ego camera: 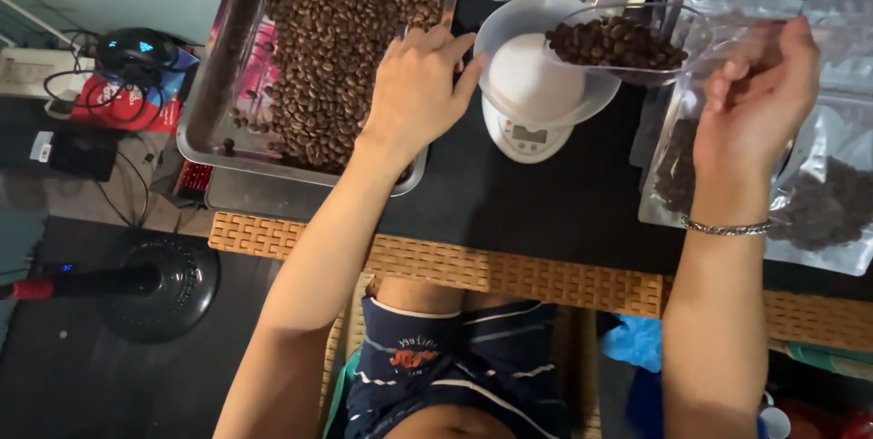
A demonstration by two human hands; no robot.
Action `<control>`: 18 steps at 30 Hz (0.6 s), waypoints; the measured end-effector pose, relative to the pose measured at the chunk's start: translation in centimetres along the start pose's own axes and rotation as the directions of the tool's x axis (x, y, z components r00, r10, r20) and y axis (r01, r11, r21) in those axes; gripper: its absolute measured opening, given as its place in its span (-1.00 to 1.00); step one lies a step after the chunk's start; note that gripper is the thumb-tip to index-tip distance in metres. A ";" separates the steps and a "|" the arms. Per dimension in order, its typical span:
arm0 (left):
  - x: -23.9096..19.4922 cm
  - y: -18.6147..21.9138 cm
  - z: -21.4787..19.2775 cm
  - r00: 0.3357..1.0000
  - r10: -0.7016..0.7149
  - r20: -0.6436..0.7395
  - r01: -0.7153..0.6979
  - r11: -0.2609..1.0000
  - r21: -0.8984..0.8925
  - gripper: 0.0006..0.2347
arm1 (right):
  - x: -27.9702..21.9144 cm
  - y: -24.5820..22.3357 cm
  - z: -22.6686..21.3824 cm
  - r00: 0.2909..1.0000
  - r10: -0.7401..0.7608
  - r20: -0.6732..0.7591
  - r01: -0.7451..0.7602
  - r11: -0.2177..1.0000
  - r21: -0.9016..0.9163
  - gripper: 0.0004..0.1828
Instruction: Weighing roasted coffee beans on a digital scale and transferring them into individual packaging bags.
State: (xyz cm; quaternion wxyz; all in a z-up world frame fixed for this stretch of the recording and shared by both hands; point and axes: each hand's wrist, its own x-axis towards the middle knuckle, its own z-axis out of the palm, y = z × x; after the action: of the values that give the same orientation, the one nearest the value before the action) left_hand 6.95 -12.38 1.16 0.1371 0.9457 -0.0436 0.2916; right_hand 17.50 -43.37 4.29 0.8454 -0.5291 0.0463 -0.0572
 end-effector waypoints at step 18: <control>0.3 0.1 -0.3 0.998 -0.060 0.024 0.061 0.995 -0.080 -0.65 | -0.3 -0.5 0.0 1.000 -0.027 0.008 0.027 0.997 -0.068 -0.76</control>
State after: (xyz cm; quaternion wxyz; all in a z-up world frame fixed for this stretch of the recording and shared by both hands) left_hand 7.05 -12.40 1.60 0.1835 0.9433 -0.0281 0.2753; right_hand 17.18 -43.54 4.74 0.8260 -0.5585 0.0381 -0.0652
